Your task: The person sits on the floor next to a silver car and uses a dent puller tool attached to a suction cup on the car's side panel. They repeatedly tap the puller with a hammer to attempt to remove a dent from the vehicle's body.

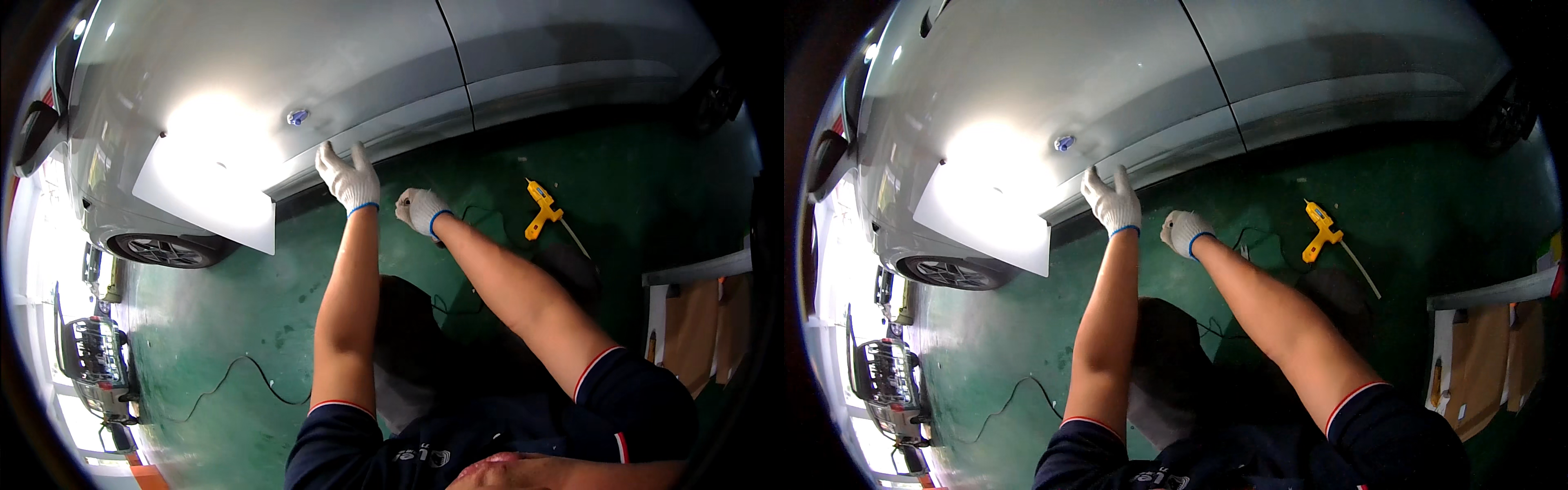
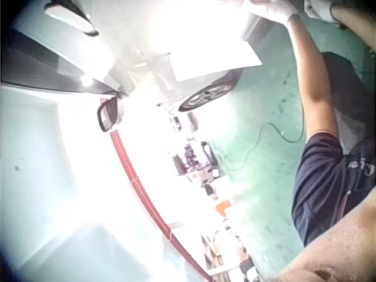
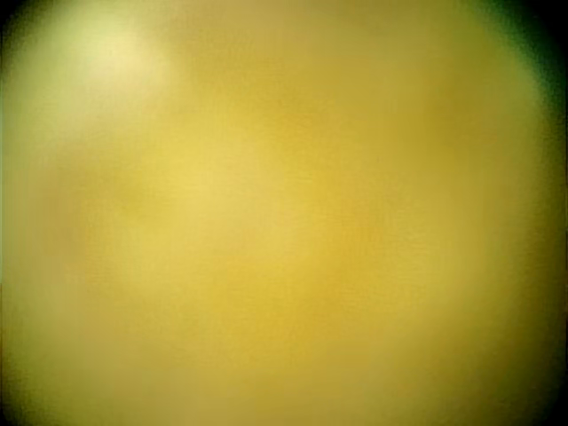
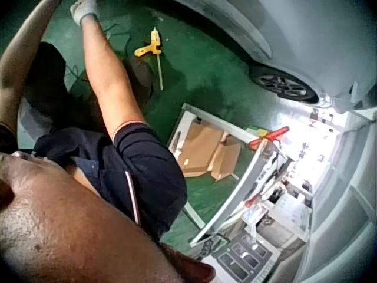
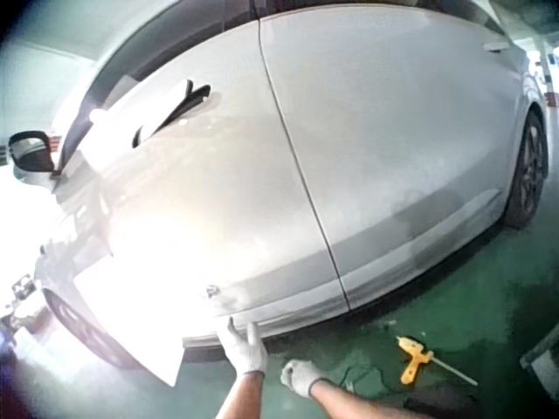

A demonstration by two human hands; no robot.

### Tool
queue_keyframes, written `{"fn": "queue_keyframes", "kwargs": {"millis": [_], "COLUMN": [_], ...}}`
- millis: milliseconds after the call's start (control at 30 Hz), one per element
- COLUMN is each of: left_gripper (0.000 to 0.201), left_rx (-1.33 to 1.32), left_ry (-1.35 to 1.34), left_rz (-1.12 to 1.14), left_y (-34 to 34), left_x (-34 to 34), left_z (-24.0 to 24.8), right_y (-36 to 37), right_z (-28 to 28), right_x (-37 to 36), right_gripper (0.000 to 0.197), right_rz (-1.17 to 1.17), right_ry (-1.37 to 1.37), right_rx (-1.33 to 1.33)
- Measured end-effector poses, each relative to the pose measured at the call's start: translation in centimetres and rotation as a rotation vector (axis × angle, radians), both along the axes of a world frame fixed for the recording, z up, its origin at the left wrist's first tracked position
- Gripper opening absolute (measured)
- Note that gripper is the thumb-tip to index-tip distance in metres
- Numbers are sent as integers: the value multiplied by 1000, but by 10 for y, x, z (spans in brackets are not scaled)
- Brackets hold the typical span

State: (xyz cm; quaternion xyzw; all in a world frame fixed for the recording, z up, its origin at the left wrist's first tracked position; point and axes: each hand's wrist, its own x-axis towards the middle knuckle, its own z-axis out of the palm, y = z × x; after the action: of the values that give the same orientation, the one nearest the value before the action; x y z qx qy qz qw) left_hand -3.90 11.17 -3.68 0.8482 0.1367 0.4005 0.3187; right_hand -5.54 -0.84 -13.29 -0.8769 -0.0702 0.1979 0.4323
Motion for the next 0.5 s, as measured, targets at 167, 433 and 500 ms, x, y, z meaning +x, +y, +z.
{"fn": "queue_keyframes", "kwargs": {"millis": [167, 433, 500], "left_gripper": [82, 95, 94], "left_rx": [133, 540, 566], "left_ry": [-186, 183, 171], "left_rz": [-74, 117, 91], "left_y": [17, 20, 24], "left_x": [24, 34, 30], "left_z": [50, 61, 55], "right_y": [-2, 3, 4], "right_z": [8, 6, 7], "right_x": [-12, -9, -10], "right_gripper": [35, 37, 37], "right_rz": [-4, 9, 1], "right_ry": [25, -8, 5], "right_rx": [8, 68, 66]}}
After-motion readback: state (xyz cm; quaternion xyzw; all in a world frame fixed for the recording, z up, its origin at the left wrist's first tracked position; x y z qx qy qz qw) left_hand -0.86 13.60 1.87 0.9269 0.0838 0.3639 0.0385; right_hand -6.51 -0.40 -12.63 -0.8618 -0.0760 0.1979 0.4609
